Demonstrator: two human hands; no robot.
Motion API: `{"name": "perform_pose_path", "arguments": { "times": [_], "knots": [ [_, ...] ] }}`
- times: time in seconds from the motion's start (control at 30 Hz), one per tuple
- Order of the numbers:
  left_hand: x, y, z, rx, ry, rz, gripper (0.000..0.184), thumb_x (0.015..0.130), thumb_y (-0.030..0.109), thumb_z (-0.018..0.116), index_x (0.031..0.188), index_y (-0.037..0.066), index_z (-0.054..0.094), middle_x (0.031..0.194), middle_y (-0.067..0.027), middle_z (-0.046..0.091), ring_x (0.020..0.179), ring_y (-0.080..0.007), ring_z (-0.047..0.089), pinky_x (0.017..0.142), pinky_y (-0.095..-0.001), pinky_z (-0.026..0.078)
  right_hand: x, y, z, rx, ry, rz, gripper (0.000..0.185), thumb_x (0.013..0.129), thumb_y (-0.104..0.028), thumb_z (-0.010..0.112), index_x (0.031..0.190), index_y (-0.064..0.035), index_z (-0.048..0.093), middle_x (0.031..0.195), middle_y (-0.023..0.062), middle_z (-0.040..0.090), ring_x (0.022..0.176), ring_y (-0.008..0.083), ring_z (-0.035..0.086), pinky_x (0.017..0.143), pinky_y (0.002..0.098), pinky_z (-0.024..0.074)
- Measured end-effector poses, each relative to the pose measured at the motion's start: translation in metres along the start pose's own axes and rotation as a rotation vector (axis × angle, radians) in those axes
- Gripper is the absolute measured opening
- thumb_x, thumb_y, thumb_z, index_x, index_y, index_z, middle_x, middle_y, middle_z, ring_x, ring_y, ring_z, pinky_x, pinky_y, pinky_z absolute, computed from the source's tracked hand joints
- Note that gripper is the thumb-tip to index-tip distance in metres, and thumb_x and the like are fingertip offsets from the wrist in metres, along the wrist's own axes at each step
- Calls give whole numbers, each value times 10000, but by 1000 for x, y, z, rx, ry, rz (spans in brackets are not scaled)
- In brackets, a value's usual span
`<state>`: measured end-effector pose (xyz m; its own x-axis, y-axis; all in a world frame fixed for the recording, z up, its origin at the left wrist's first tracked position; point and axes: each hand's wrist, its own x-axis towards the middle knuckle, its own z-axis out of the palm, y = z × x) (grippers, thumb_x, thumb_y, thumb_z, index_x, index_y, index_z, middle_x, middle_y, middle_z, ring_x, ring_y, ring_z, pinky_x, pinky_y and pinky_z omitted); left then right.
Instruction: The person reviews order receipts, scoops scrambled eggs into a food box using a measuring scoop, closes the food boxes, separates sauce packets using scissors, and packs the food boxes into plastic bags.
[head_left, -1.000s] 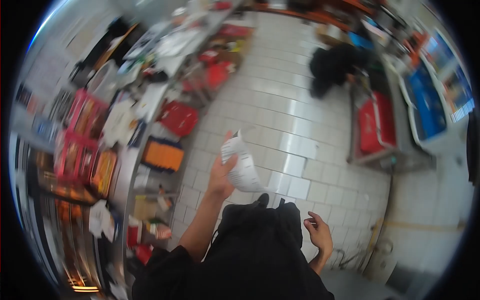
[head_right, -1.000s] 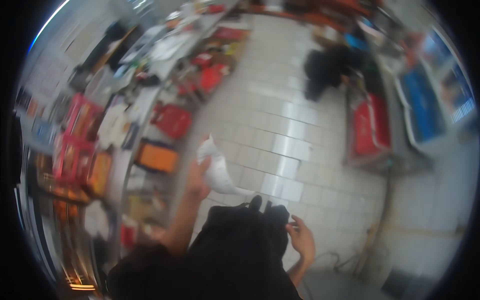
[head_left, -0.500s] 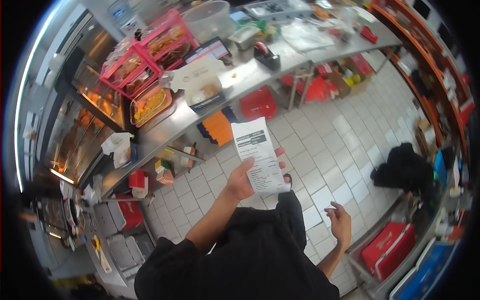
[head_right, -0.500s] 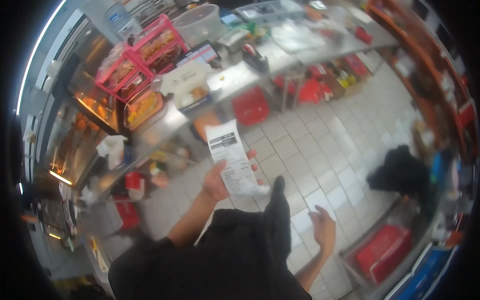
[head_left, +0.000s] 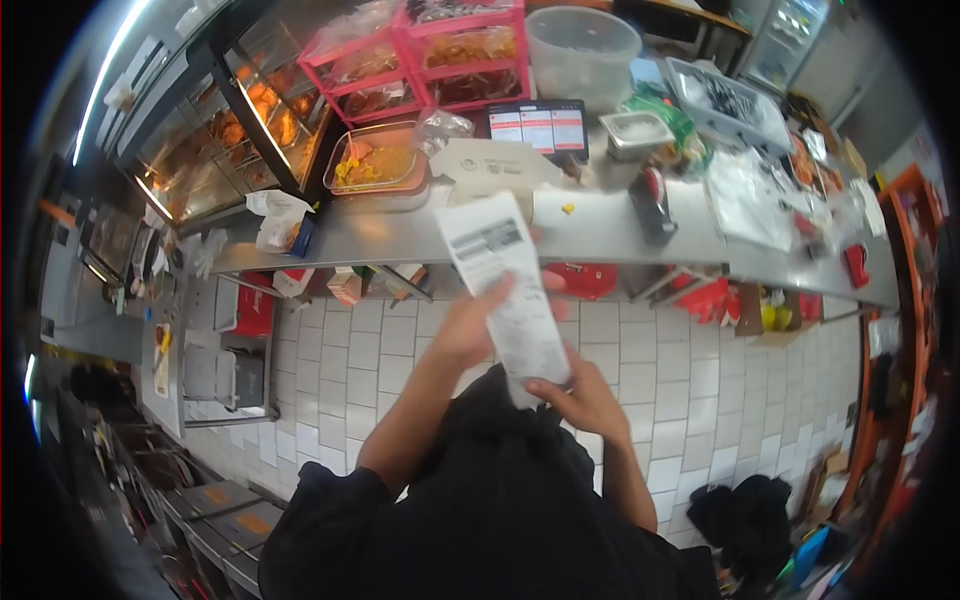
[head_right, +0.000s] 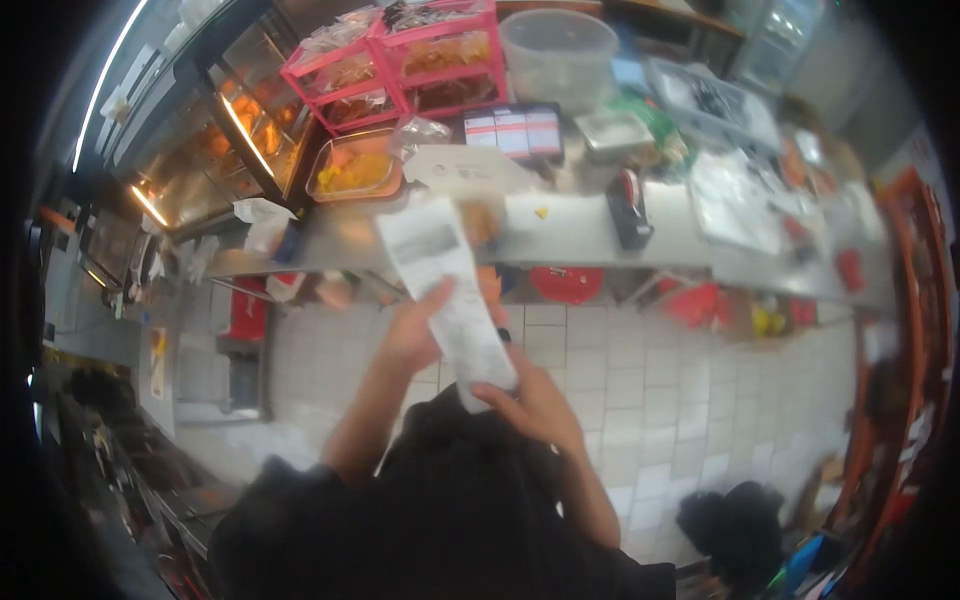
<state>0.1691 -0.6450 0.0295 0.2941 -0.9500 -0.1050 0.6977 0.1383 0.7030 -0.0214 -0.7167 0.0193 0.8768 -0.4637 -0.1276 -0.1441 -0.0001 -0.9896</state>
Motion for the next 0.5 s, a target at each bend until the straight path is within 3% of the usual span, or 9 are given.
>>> {"name": "perform_pose_path", "arguments": {
  "times": [0.07,0.1,0.17,0.33,0.37,0.4,0.47,0.5],
  "knots": [
    [25,30,-29,2,17,84,531,1043,269,411,1510,73,254,1253,-225,579,1051,-385,645,896,-487,548,42,9,1,-107,-213,111,388,972,-302,577,1169,31,609,939,138,724,896,241,691,823,374,516],
    [37,44,-41,-51,51,135,524,1042,258,421,1502,62,268,1227,-218,590,1030,-375,653,880,-478,557,63,11,3,-121,-211,103,388,972,-302,577,1169,31,609,939,138,724,896,241,691,823,374,516],
    [64,72,-61,-13,77,188,520,1041,259,424,1497,59,273,1213,-213,596,1018,-370,657,865,-469,564,101,9,6,162,-269,238,270,1000,-231,517,1075,-8,649,827,125,724,801,265,700,769,377,510],
    [135,114,-109,5,254,261,411,1045,271,419,1363,10,422,1140,-181,624,963,-317,678,784,-439,586,187,-15,10,-314,-43,93,332,1046,-259,417,1050,-12,640,801,113,716,770,252,687,773,346,494],
    [152,120,-139,-176,-72,286,397,1048,288,402,1307,-7,461,1141,-163,623,979,-270,666,827,-453,574,203,-14,9,-333,-76,96,333,1048,-255,409,1048,-14,639,793,113,712,768,265,680,776,342,491],
    [165,124,-146,-198,-74,269,397,1048,288,402,1307,-7,461,1141,-163,623,979,-270,666,827,-453,574,213,-13,7,-348,-120,109,335,1050,-251,400,1047,-16,638,785,114,707,766,279,673,779,339,488],
    [184,137,-152,-564,-236,311,425,1050,290,386,1327,-29,440,1194,-160,610,1005,-231,642,906,-465,546,228,-16,1,-299,-147,110,354,1050,-262,408,1017,0,645,764,97,701,767,237,665,778,335,484],
    [185,145,-129,-545,-104,363,443,1047,257,384,1432,40,363,1280,-167,573,1024,-229,622,978,-494,507,234,-16,-2,-211,-200,110,344,1041,-257,418,956,-23,656,767,98,701,781,255,665,779,348,482]
  ]
}}
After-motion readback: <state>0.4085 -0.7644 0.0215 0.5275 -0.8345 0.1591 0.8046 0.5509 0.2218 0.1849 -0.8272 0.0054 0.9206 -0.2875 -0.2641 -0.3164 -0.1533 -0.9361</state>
